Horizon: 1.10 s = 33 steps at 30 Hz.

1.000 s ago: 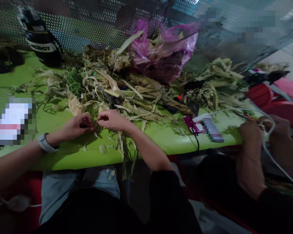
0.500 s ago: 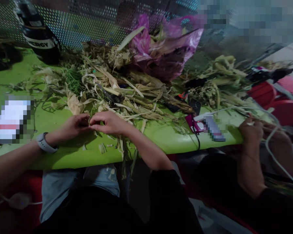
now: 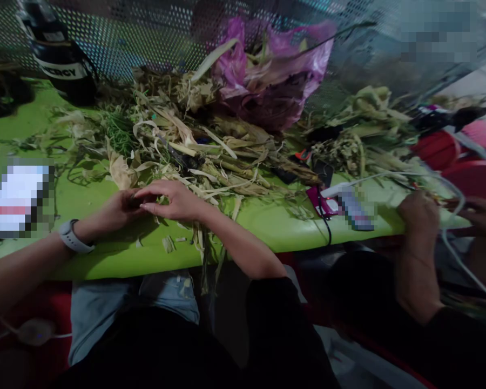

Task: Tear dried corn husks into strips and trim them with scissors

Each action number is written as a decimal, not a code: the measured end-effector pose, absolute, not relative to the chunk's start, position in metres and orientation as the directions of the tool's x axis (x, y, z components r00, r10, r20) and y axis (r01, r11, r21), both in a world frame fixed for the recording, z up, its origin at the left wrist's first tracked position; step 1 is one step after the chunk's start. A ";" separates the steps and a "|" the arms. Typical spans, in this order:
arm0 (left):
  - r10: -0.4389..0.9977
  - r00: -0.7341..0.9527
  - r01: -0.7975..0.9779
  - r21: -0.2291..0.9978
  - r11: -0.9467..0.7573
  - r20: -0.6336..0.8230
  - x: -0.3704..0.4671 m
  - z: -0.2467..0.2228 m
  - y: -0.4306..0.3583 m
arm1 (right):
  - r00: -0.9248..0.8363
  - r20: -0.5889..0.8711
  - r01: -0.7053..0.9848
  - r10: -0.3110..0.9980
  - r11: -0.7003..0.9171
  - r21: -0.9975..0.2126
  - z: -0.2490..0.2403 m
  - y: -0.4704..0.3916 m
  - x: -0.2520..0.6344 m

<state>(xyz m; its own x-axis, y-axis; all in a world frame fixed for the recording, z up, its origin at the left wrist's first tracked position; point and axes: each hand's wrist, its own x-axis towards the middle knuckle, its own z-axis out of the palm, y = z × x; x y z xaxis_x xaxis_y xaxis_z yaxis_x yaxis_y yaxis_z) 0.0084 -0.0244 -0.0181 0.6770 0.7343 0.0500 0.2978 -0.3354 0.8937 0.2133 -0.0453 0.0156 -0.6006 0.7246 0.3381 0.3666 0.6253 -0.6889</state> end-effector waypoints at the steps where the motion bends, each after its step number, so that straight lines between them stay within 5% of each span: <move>1: 0.731 0.682 0.294 0.904 -0.309 0.028 0.009 -0.018 -0.024 | -0.575 0.307 0.403 0.759 0.589 -0.700 0.019 -0.044 0.218; 4: 0.724 0.689 0.314 0.911 -0.267 -0.025 0.009 -0.016 -0.024 | -0.529 0.171 0.524 0.831 0.479 -0.704 0.026 -0.040 0.232; 9: 0.709 0.705 0.313 0.903 -0.295 -0.013 0.008 -0.015 -0.022 | -0.674 -0.053 0.630 0.737 0.535 -0.563 0.027 -0.036 0.236; 33: 0.714 0.700 0.298 0.918 -0.260 -0.025 0.008 -0.008 -0.024 | -0.689 0.011 0.614 0.724 0.592 -0.523 0.021 -0.038 0.224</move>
